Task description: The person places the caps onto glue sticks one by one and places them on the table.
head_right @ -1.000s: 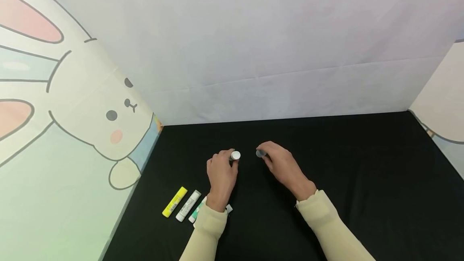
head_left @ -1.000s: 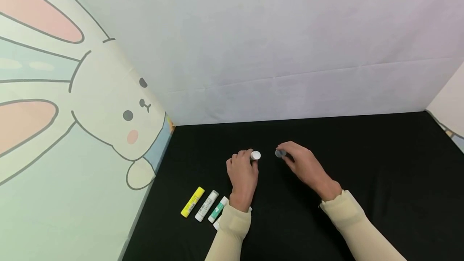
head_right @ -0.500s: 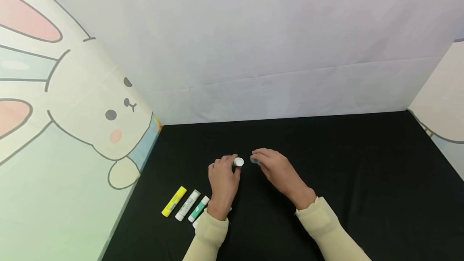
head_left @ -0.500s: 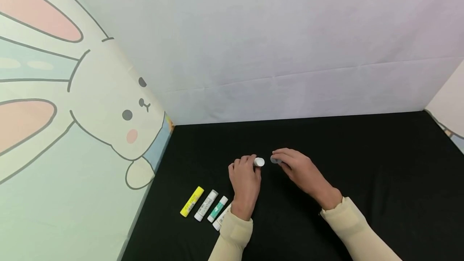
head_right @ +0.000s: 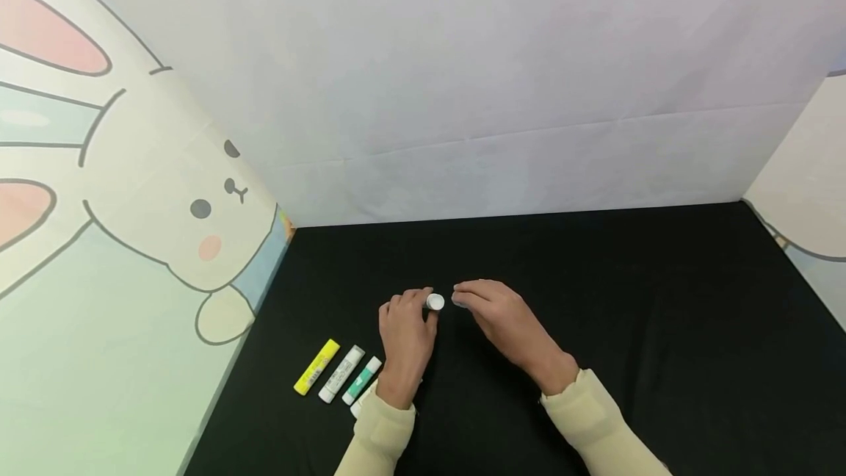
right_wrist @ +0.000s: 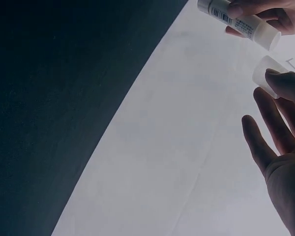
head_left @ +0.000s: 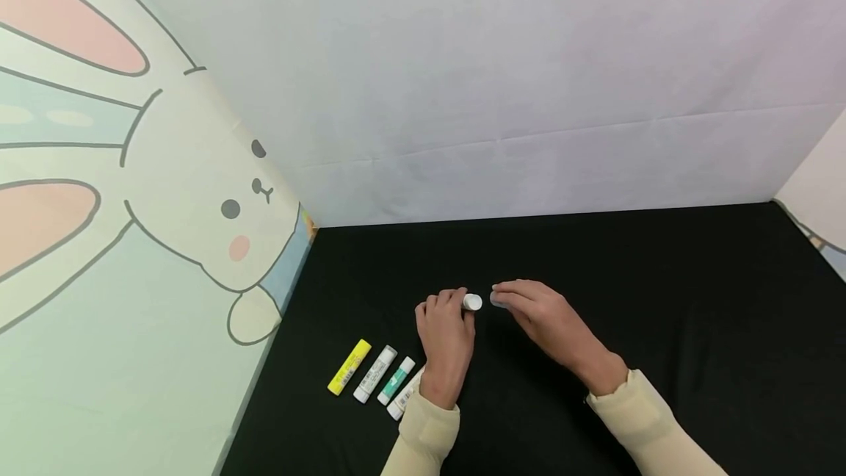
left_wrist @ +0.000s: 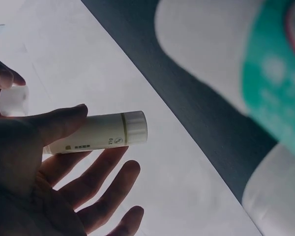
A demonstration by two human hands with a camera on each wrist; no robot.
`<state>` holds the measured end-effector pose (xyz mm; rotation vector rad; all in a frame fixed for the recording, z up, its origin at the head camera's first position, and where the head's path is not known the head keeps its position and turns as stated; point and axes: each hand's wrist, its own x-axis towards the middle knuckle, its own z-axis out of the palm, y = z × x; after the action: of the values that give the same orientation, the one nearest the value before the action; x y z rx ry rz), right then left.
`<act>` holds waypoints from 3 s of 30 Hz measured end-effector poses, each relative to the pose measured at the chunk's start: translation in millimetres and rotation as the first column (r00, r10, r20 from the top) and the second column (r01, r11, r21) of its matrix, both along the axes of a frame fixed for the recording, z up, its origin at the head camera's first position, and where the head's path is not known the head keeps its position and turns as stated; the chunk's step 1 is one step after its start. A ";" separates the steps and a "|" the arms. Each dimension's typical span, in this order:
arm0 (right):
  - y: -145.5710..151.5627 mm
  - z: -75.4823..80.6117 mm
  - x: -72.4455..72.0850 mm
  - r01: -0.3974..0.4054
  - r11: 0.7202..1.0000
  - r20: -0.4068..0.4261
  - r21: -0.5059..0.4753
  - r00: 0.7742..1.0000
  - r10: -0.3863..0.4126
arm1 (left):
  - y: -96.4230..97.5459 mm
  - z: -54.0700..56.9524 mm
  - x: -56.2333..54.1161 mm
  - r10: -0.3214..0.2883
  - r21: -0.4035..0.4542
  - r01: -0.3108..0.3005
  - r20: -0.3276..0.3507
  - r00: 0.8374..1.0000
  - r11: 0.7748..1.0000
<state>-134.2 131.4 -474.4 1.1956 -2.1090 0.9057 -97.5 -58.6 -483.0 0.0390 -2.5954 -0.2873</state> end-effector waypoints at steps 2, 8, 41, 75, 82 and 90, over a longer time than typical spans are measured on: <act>0.6 0.4 1.7 -0.006 1.000 0.015 0.006 1.000 0.006 | -0.3 -0.5 0.6 -0.002 -0.004 0.002 -0.001 1.000 1.000; -0.4 2.3 5.8 -0.008 1.000 0.039 0.010 0.999 0.007 | -0.2 -0.1 2.6 -0.013 -0.001 0.013 -0.005 1.000 1.000; -8.9 -1.8 17.9 -0.058 0.998 -0.027 -0.002 0.998 0.058 | 8.4 0.4 13.2 -0.059 -0.025 0.058 -0.014 0.998 0.998; -6.2 -9.1 22.1 -0.006 1.000 0.034 0.025 0.999 0.005 | 10.1 -4.1 22.8 -0.154 -0.087 0.147 -0.081 0.985 0.985; -2.5 -9.1 24.3 0.015 0.999 0.074 0.039 0.997 -0.018 | 8.4 -6.2 22.9 -0.189 -0.080 0.182 -0.093 0.978 0.980; -0.3 -12.4 23.3 0.017 1.000 0.057 0.014 0.998 -0.017 | 7.2 -3.4 25.7 -0.218 -0.078 0.212 -0.085 0.972 0.974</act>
<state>-110.9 131.1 -486.8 1.1696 -2.1700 0.9296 -71.9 -51.4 -486.4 -0.2753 -2.5157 -0.2703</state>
